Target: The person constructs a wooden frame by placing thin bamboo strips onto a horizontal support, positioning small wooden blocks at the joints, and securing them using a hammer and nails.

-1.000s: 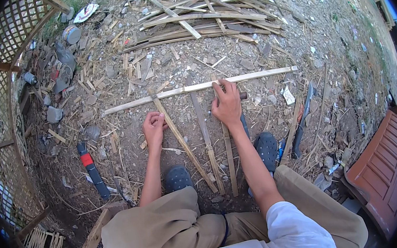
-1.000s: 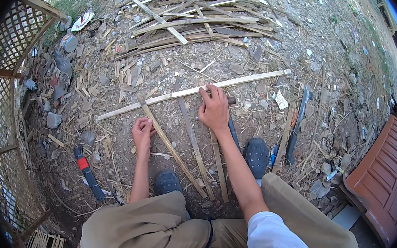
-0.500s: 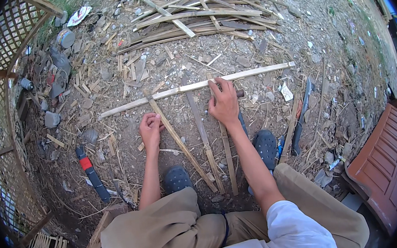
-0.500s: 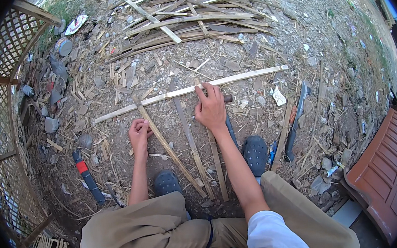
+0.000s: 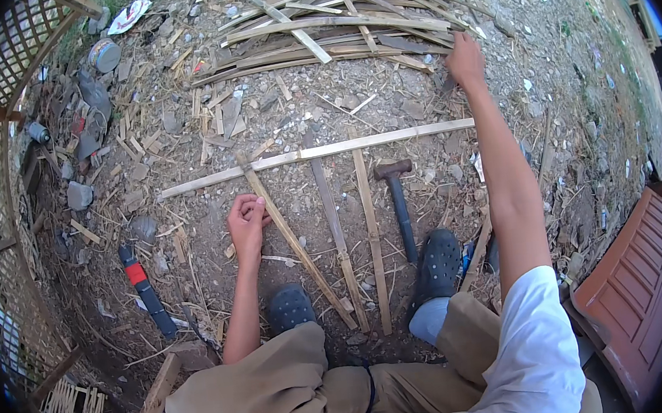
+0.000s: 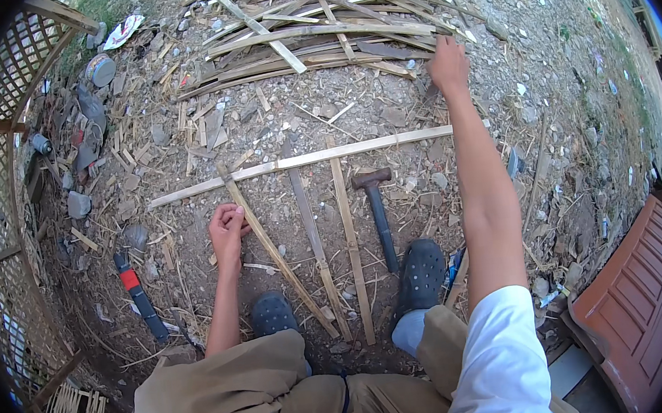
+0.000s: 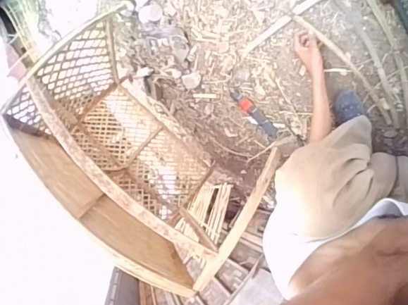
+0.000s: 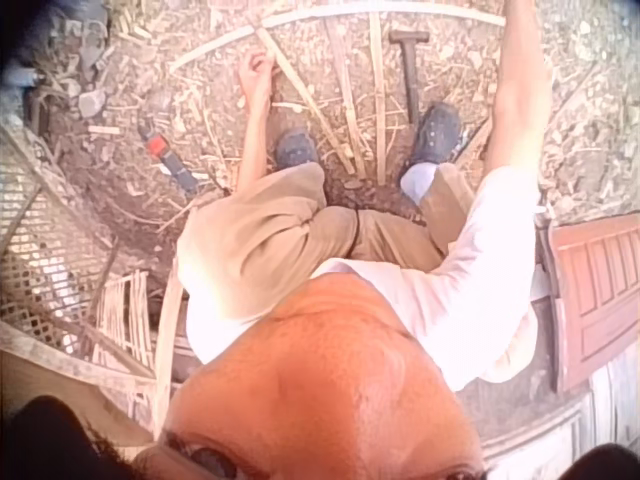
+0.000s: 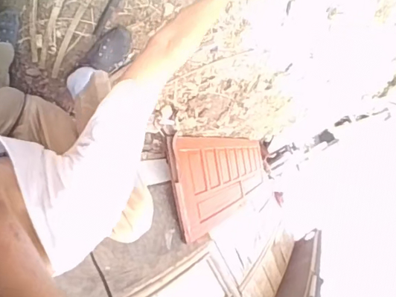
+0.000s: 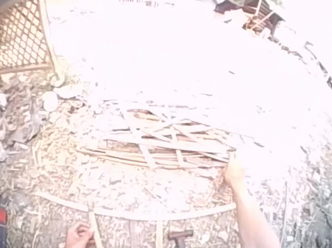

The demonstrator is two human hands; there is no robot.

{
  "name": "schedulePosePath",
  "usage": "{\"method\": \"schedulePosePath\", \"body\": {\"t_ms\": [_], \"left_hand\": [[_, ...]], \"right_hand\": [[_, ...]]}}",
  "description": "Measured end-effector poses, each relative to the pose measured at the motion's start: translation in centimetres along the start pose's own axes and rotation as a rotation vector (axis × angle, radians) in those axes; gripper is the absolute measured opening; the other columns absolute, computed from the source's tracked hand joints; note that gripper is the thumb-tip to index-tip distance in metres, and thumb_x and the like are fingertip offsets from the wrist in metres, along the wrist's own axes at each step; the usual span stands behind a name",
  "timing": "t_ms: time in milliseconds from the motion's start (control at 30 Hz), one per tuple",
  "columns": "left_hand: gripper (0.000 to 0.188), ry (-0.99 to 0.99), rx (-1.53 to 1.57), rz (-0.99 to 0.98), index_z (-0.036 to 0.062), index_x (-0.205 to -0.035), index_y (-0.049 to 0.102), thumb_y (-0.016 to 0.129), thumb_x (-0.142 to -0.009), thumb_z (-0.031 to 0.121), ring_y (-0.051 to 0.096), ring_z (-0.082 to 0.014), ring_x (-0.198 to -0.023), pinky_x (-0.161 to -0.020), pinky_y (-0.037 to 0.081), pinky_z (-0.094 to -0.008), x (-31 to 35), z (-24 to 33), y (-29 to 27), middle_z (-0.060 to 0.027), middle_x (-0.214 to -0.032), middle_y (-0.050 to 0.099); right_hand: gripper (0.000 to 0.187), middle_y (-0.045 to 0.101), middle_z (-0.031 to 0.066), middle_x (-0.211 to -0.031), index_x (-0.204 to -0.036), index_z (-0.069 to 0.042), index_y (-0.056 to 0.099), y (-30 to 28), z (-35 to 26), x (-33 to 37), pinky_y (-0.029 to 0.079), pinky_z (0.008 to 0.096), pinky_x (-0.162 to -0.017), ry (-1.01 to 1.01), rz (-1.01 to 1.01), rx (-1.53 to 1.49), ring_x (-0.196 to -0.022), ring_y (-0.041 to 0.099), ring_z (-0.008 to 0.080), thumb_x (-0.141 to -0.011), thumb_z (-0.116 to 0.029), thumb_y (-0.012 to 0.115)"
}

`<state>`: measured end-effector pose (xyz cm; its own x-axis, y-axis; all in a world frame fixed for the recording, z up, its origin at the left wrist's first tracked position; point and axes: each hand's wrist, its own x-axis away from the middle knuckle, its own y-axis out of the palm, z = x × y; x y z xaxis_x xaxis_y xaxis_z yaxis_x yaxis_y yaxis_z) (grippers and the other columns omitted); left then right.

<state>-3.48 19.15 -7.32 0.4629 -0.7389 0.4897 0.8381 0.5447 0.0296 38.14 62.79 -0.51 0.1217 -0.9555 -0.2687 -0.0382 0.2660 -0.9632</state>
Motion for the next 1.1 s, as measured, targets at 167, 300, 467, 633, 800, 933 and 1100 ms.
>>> {"method": "schedulePosePath", "body": {"t_ms": [167,300,467,633,800,933,1100], "left_hand": [[0.011,0.015,-0.018,0.038,0.0063,-0.114,0.067,0.072,-0.110,0.015,0.072,-0.0074,-0.083,-0.072,0.061,-0.0242,-0.3,0.1,-0.7,0.0004,-0.095,0.075],[0.012,-0.030,-0.037,0.046,0.0048,-0.115,0.067,0.073,-0.109,0.013,0.070,-0.0069,-0.081,-0.072,0.062,-0.0243,0.1,0.3,-0.4,0.0007,-0.092,0.072],[0.011,-0.005,-0.026,0.033,0.0074,-0.115,0.068,0.072,-0.109,0.015,0.071,-0.0065,-0.082,-0.072,0.060,-0.0240,0.0,0.1,-0.8,0.0017,-0.093,0.074],[0.010,0.013,-0.020,0.035,0.0082,-0.115,0.068,0.072,-0.110,0.016,0.071,-0.0064,-0.082,-0.072,0.059,-0.0238,-0.1,-0.5,-0.8,0.0021,-0.094,0.075],[0.012,0.026,0.010,0.027,0.0066,-0.115,0.067,0.072,-0.110,0.016,0.071,-0.0070,-0.082,-0.072,0.059,-0.0239,-0.4,-1.0,-0.4,0.0008,-0.093,0.074],[0.012,0.039,0.057,0.017,0.0055,-0.115,0.067,0.073,-0.110,0.016,0.071,-0.0073,-0.082,-0.072,0.059,-0.0236,0.0,-1.8,0.3,0.0006,-0.094,0.074],[0.013,0.089,-0.014,0.062,0.0020,-0.114,0.067,0.072,-0.110,0.013,0.070,-0.0074,-0.080,-0.071,0.063,-0.0258,-0.6,0.1,-1.3,-0.0013,-0.092,0.072]], "right_hand": [[0.039,0.066,0.0085,-0.146,-0.138,-0.019,0.072,0.1,2.5,-4.4,0.051,0.0687,-0.107,-0.138,-0.284,0.298,-0.133,0.064,0.0370,-0.099,-0.010,0.069],[0.024,0.069,0.0065,-0.134,-0.123,-0.018,0.075,-1.3,4.1,-3.3,0.053,0.0622,-0.105,-0.298,-0.187,0.430,-0.133,0.064,0.0305,-0.107,-0.014,0.059],[0.018,0.069,0.0052,-0.128,-0.117,-0.014,0.073,-6.4,12.1,-4.3,0.057,0.0554,-0.098,-0.328,-0.112,0.609,-0.131,0.064,0.0294,-0.106,-0.013,0.059],[0.019,0.069,0.0053,-0.126,-0.119,-0.015,0.072,-16.0,24.3,-3.7,0.059,0.0574,-0.097,-0.212,-0.107,0.865,-0.130,0.065,0.0299,-0.107,-0.013,0.057],[0.021,0.076,0.0132,-0.112,-0.118,-0.006,0.071,-31.4,38.0,-2.0,0.060,0.0496,-0.079,-0.305,-0.048,0.704,-0.094,0.076,0.0307,-0.105,-0.007,0.054],[0.023,0.066,0.0123,-0.081,-0.096,0.002,0.067,-42.5,42.7,-1.4,0.054,0.0401,-0.058,0.212,-0.574,0.164,-0.059,0.065,0.0210,-0.092,0.003,0.045],[0.018,0.057,0.0014,-0.075,-0.096,-0.003,0.063,-42.9,34.3,7.8,0.047,0.0310,-0.059,0.531,-0.597,-0.554,-0.061,0.057,0.0152,-0.090,-0.008,0.047]]}}
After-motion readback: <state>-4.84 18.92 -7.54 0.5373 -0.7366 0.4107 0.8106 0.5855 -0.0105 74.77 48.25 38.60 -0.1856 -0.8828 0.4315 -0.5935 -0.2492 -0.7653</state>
